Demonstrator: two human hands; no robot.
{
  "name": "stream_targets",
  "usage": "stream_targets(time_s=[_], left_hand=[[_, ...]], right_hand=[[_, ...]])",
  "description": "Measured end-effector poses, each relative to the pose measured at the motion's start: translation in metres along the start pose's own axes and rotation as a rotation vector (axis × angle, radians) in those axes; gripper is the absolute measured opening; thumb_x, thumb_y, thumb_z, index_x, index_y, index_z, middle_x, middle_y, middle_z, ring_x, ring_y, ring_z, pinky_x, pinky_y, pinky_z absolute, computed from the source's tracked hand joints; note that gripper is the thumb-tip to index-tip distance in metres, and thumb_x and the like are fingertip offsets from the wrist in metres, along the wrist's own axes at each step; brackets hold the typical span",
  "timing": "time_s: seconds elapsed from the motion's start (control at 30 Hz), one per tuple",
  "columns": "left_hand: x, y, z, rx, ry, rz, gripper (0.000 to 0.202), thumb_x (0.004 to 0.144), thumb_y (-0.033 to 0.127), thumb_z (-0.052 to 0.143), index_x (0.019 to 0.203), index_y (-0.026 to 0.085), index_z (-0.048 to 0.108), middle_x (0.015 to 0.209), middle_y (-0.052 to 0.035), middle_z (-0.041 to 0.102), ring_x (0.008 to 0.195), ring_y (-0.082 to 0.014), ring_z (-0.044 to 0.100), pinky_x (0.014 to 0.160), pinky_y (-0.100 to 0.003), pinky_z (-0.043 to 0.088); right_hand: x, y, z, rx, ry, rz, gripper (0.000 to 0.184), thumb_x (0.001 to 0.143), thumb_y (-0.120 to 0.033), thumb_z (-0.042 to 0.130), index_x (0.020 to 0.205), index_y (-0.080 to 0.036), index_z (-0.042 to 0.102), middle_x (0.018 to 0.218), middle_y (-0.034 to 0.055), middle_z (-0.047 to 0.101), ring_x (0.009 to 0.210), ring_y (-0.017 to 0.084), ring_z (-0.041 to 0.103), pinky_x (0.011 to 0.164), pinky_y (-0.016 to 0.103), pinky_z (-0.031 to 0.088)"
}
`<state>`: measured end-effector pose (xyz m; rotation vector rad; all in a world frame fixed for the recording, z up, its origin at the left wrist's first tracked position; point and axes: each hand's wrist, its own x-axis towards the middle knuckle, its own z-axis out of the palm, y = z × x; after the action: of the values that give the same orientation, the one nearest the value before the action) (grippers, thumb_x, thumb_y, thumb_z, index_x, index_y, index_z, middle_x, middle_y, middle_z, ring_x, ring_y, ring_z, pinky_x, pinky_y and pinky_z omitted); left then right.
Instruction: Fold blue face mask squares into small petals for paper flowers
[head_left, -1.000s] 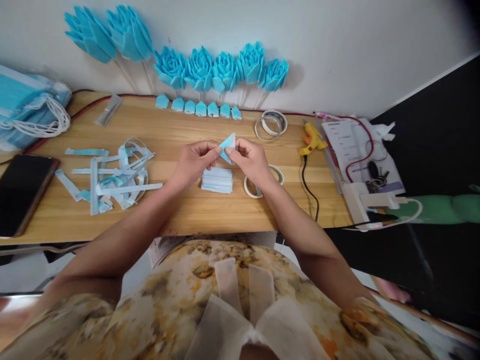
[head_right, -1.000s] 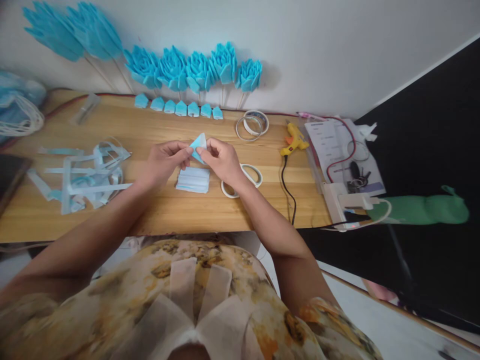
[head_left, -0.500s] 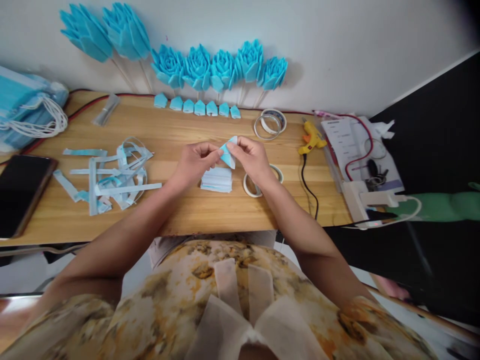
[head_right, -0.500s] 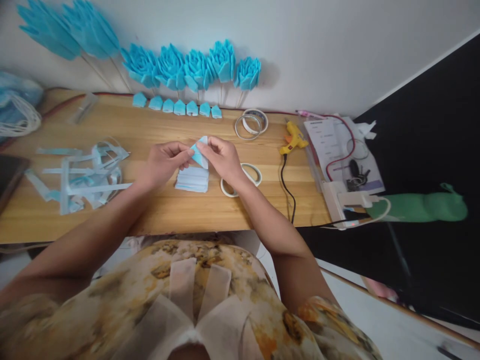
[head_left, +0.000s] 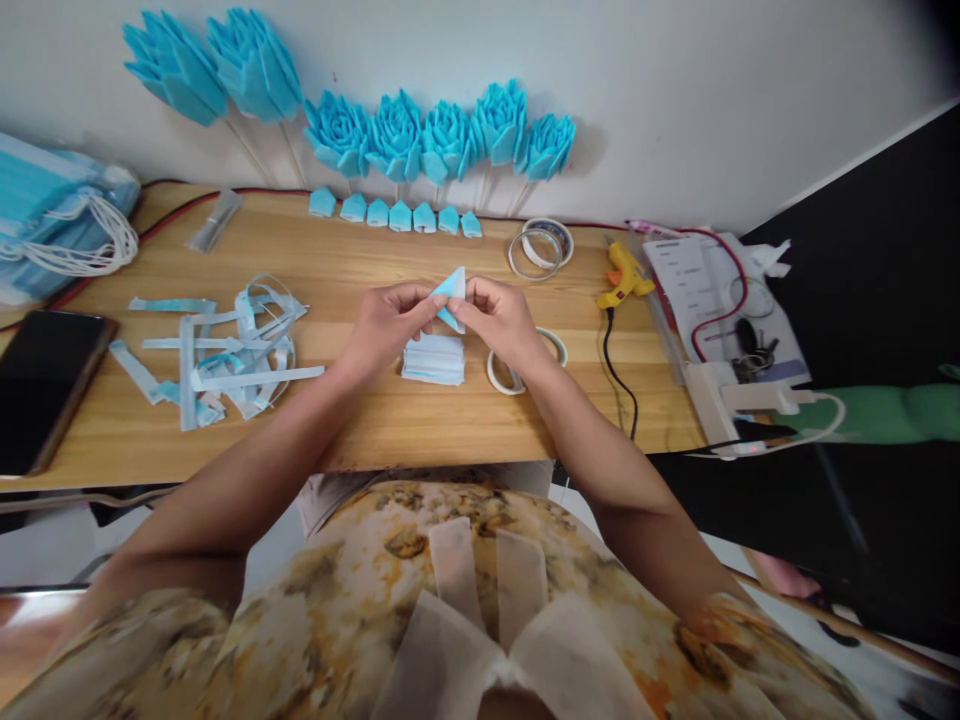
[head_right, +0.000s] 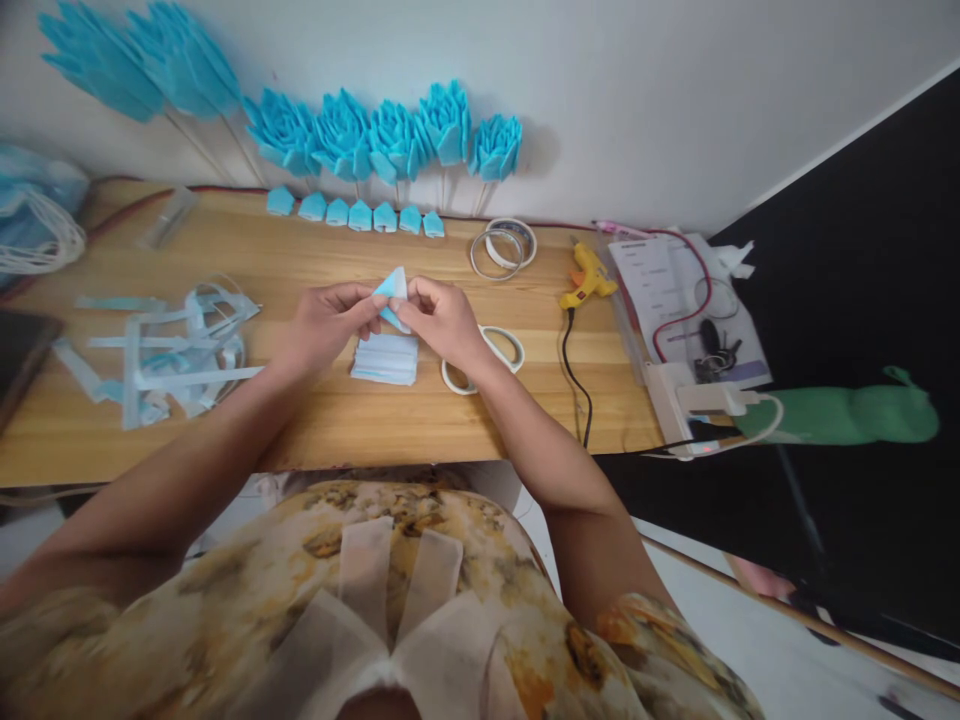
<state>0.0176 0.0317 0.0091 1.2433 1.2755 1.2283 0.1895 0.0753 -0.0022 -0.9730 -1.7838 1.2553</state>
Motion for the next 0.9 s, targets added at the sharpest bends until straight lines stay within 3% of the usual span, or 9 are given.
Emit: stream_targets(time_s=[0.17,0.27,0.37,0.43,0.5,0.6,0.73,0.9], left_hand=[[0.002,-0.001,-0.003,-0.024,0.006,-0.024,0.030,0.080,0.039,0.078,0.061,0.018,0.067,0.054,0.0010,0.061,0.049,-0.0082,0.051,0.050,-0.021,0.041],[0.003,-0.001,-0.005,-0.092,0.018,-0.069,0.028,0.082,0.035,0.076,0.062,0.017,0.068,0.055,0.0002,0.062,0.049,-0.0079,0.052,0.050,-0.020,0.042],[0.004,0.000,-0.006,-0.168,0.010,-0.115,0.030,0.084,0.034,0.076,0.061,0.017,0.067,0.055,-0.0007,0.063,0.048,-0.0075,0.052,0.049,-0.021,0.042],[0.004,0.001,-0.006,-0.201,0.009,-0.136,0.030,0.084,0.035,0.076,0.061,0.017,0.067,0.056,-0.0010,0.064,0.048,-0.0076,0.052,0.049,-0.021,0.042],[0.004,0.002,-0.006,-0.208,0.015,-0.143,0.029,0.084,0.034,0.076,0.063,0.017,0.067,0.057,-0.0010,0.065,0.048,-0.0077,0.052,0.049,-0.022,0.042],[0.004,0.003,-0.005,-0.179,0.028,-0.131,0.029,0.084,0.033,0.076,0.062,0.017,0.066,0.056,-0.0002,0.064,0.048,-0.0075,0.052,0.050,-0.022,0.042],[0.004,0.002,-0.004,-0.136,0.039,-0.099,0.030,0.084,0.032,0.076,0.060,0.017,0.065,0.053,0.0009,0.062,0.047,-0.0075,0.051,0.050,-0.022,0.042],[0.002,0.002,-0.003,-0.103,0.059,-0.055,0.026,0.084,0.028,0.074,0.062,0.018,0.067,0.054,0.0011,0.062,0.048,-0.0074,0.051,0.050,-0.021,0.042]], right_hand=[[0.000,-0.003,-0.003,0.007,0.034,-0.048,0.030,0.089,-0.043,0.063,0.072,-0.021,0.056,0.068,-0.0032,0.056,0.064,0.011,0.050,0.063,0.027,0.040],[0.000,-0.005,-0.008,-0.084,0.095,-0.179,0.015,0.092,-0.034,0.061,0.098,-0.023,0.067,0.100,0.0024,0.069,0.094,0.017,0.063,0.082,0.031,0.050],[0.001,-0.005,-0.013,-0.245,0.078,-0.327,0.028,0.089,-0.024,0.062,0.116,-0.029,0.068,0.136,0.0039,0.062,0.129,0.024,0.055,0.103,0.042,0.049],[0.001,-0.005,-0.013,-0.326,0.053,-0.375,0.031,0.089,-0.021,0.062,0.116,-0.032,0.068,0.145,0.0020,0.057,0.140,0.027,0.048,0.114,0.050,0.042],[0.000,-0.005,-0.012,-0.370,0.042,-0.391,0.027,0.089,-0.021,0.063,0.112,-0.032,0.070,0.147,0.0008,0.055,0.142,0.028,0.045,0.119,0.056,0.035],[0.000,-0.004,-0.010,-0.378,0.030,-0.381,0.016,0.091,-0.024,0.065,0.102,-0.031,0.074,0.147,-0.0004,0.053,0.142,0.030,0.045,0.118,0.059,0.036],[0.001,-0.004,-0.008,-0.326,0.010,-0.359,0.007,0.091,-0.030,0.068,0.091,-0.030,0.075,0.143,0.0000,0.055,0.138,0.028,0.049,0.115,0.055,0.040],[0.000,0.000,-0.006,-0.227,0.036,-0.315,0.011,0.091,-0.035,0.069,0.087,-0.026,0.073,0.134,0.0044,0.061,0.130,0.025,0.056,0.116,0.050,0.039]])
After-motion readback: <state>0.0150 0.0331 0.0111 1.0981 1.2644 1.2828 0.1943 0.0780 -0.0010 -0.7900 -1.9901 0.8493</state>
